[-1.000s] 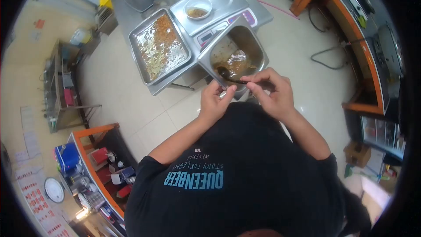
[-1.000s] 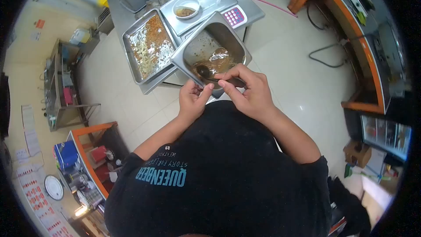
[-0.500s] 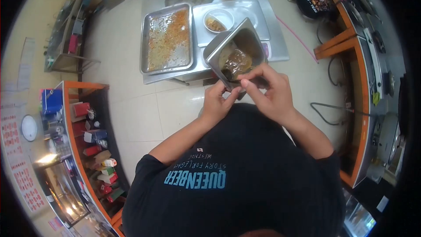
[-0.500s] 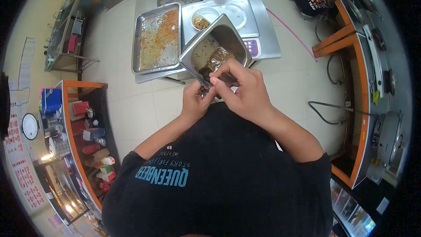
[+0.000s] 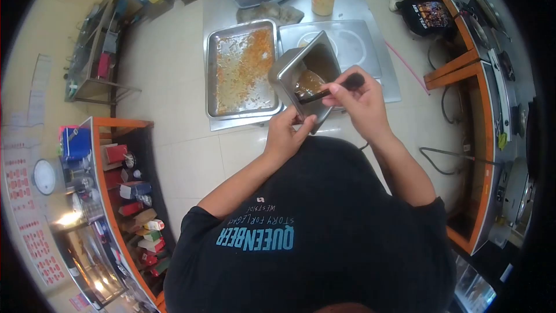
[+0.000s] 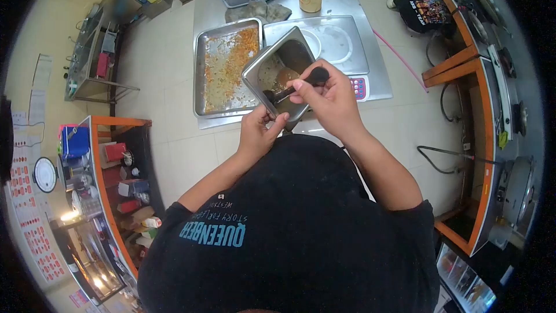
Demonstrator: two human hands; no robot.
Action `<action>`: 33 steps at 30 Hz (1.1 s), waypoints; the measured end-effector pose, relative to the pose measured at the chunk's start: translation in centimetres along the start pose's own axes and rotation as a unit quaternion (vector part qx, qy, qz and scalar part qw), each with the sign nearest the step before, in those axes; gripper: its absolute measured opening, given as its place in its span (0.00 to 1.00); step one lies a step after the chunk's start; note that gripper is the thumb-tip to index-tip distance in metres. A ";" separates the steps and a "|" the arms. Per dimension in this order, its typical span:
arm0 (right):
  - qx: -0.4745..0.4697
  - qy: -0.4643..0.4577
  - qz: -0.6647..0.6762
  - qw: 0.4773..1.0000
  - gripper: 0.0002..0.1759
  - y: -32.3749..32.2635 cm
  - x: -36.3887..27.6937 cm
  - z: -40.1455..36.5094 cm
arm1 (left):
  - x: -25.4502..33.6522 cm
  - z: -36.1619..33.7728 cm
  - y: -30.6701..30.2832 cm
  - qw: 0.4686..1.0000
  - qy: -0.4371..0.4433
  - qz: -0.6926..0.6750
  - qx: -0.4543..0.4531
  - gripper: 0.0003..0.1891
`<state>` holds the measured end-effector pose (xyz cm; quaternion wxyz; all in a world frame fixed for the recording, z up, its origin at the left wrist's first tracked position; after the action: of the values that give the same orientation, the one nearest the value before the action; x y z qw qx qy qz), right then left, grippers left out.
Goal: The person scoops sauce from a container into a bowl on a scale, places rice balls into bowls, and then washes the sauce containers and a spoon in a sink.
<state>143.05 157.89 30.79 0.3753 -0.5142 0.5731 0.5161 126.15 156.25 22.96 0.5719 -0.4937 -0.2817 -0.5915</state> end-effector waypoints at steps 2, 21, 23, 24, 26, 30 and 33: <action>0.028 0.006 0.018 0.999 0.04 -0.2 0.4 1.1 | -2.6 -0.5 -0.8 0.993 -0.032 -0.111 0.025 0.08; 0.179 0.037 0.190 0.965 0.06 -3.5 1.7 2.8 | -3.2 -0.7 -8.1 0.885 -0.183 -0.421 0.081 0.16; 0.183 0.005 0.173 0.968 0.07 -2.6 -1.4 2.2 | -0.7 -0.6 -9.6 0.887 -0.177 -0.423 0.062 0.17; 0.163 -0.017 0.173 0.971 0.07 -2.0 -3.2 1.8 | 0.9 -0.4 -10.4 0.888 -0.175 -0.423 0.050 0.17; 0.097 -0.037 0.187 0.977 0.08 -0.9 -6.4 1.0 | 4.6 -0.2 -12.4 0.906 -0.153 -0.395 0.016 0.18; 0.004 -0.064 0.198 0.978 0.10 2.0 -10.7 -0.7 | 9.0 -0.8 -15.2 0.907 -0.157 -0.389 -0.041 0.20; -0.056 -0.065 0.192 0.978 0.10 3.3 -12.2 -0.8 | 10.1 -1.1 -16.0 0.881 -0.193 -0.427 -0.062 0.21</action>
<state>142.21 159.32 43.34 0.2767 -0.3802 0.6056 0.6420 112.05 154.22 35.43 0.1665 -0.4649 -0.5323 -0.6876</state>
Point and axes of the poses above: each hand's wrist, its own z-axis towards the middle knuckle, its own y-axis out of the palm, x = y × z, the point moved 5 cm from there along z, towards the middle knuckle, and after that the axes turned 12 degrees about y, right-handed, at the moved point
